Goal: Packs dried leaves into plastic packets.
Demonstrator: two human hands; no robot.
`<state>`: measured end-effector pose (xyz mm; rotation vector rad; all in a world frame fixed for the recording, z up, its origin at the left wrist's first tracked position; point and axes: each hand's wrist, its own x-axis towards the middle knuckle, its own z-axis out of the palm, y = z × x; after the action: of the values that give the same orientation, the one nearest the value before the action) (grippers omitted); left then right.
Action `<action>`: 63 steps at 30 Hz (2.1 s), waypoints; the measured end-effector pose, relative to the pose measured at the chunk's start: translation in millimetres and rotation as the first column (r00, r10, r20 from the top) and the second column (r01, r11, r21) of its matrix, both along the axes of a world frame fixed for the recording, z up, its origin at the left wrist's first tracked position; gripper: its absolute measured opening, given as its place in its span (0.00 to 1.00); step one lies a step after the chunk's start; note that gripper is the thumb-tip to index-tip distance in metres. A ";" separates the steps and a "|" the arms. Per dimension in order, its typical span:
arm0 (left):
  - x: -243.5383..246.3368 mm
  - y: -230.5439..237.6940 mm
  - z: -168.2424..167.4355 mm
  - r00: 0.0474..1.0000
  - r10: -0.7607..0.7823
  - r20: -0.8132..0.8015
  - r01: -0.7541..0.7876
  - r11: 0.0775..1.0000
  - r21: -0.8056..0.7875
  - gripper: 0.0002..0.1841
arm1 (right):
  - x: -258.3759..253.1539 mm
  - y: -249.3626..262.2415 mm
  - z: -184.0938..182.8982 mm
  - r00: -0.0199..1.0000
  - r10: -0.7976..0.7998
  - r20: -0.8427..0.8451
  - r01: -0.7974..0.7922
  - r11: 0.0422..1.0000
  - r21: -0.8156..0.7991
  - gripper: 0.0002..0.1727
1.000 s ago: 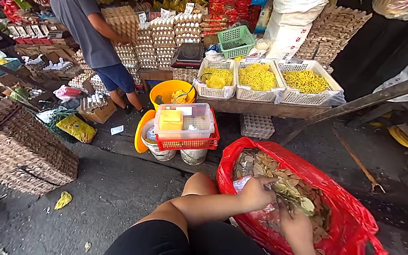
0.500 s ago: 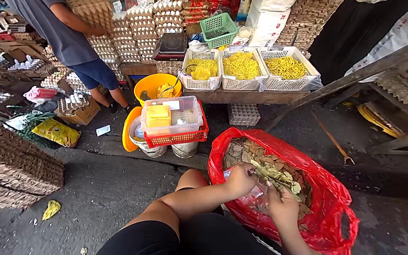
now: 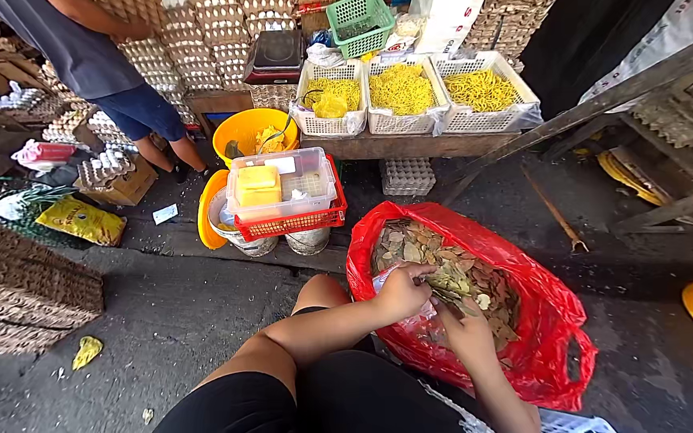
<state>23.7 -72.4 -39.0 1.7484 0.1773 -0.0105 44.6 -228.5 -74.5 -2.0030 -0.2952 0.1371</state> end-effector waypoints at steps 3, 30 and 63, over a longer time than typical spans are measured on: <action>-0.7 2.2 5.1 1.000 -0.017 0.006 0.017 1.000 0.025 0.25 | 2.9 -3.2 7.0 0.998 0.011 0.065 -0.012 1.000 0.027 0.34; -14.1 -0.9 11.5 0.977 -0.188 0.097 0.169 0.971 0.171 0.24 | -2.9 -16.9 31.5 0.955 0.195 0.225 -0.097 0.918 -0.385 0.16; -8.3 -6.4 49.5 0.943 -0.331 0.030 0.195 0.624 0.757 0.16 | -9.4 -23.8 60.5 0.723 0.558 0.408 -0.165 0.712 -0.682 0.07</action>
<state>15.4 -78.9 10.5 2.5915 -0.2542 -0.0051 35.2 -252.2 -14.0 -2.5676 -1.2295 -0.1741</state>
